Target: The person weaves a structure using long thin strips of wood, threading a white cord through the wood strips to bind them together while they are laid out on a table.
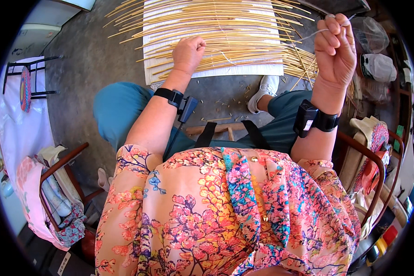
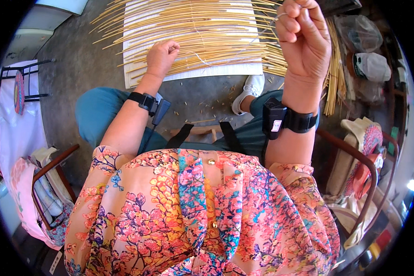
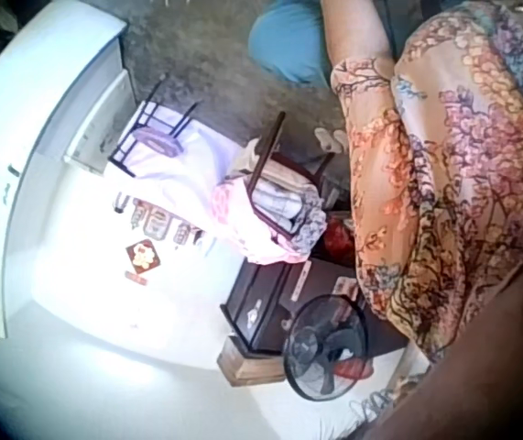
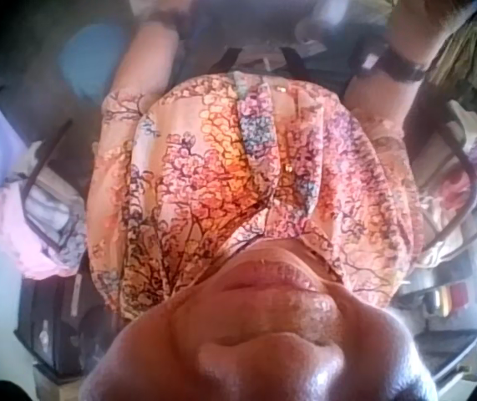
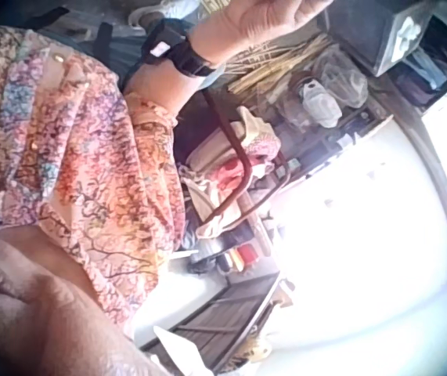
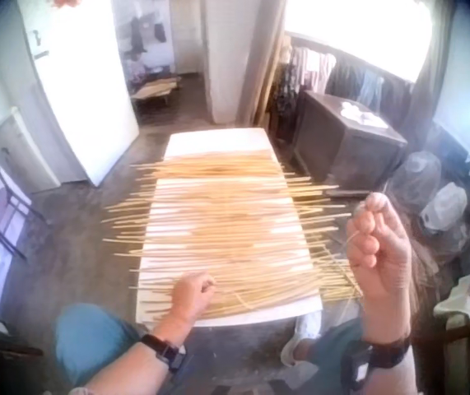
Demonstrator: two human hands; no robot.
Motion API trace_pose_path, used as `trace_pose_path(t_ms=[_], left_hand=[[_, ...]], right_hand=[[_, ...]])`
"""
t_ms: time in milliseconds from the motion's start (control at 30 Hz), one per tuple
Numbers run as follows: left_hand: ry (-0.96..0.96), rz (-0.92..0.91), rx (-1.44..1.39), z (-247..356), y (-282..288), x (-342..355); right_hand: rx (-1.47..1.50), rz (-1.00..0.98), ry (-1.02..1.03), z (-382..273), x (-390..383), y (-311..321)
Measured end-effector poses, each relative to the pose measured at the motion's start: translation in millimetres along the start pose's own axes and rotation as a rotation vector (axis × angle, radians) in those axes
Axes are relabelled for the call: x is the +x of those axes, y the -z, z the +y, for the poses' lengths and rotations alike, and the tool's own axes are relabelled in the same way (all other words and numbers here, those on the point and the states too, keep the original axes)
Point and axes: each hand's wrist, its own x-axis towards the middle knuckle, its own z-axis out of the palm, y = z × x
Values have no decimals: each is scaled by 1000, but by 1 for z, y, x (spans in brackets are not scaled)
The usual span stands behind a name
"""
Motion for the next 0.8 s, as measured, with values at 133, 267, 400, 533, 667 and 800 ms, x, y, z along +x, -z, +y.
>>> trace_pose_path(t_ms=[133, 267, 400, 533, 667, 800], left_hand=[[-105, -3, 91, 0, -3, -1], [-117, -33, 147, -4, 2, -4], [-161, -128, 235, -22, 14, 2], [-274, -233, 401, -23, 14, 2], [-345, -259, 429, -32, 9, 4], [-377, -304, 420, -32, 15, 2]], right_hand=[[-49, -71, -39, 0, 0, 14], [-100, -41, -111, 19, -2, 8], [-329, 63, -198, 62, 5, -5], [-473, 194, -350, 93, 3, 3], [-489, 246, -490, 121, 2, 10], [-544, 359, -597, 139, -7, 13]])
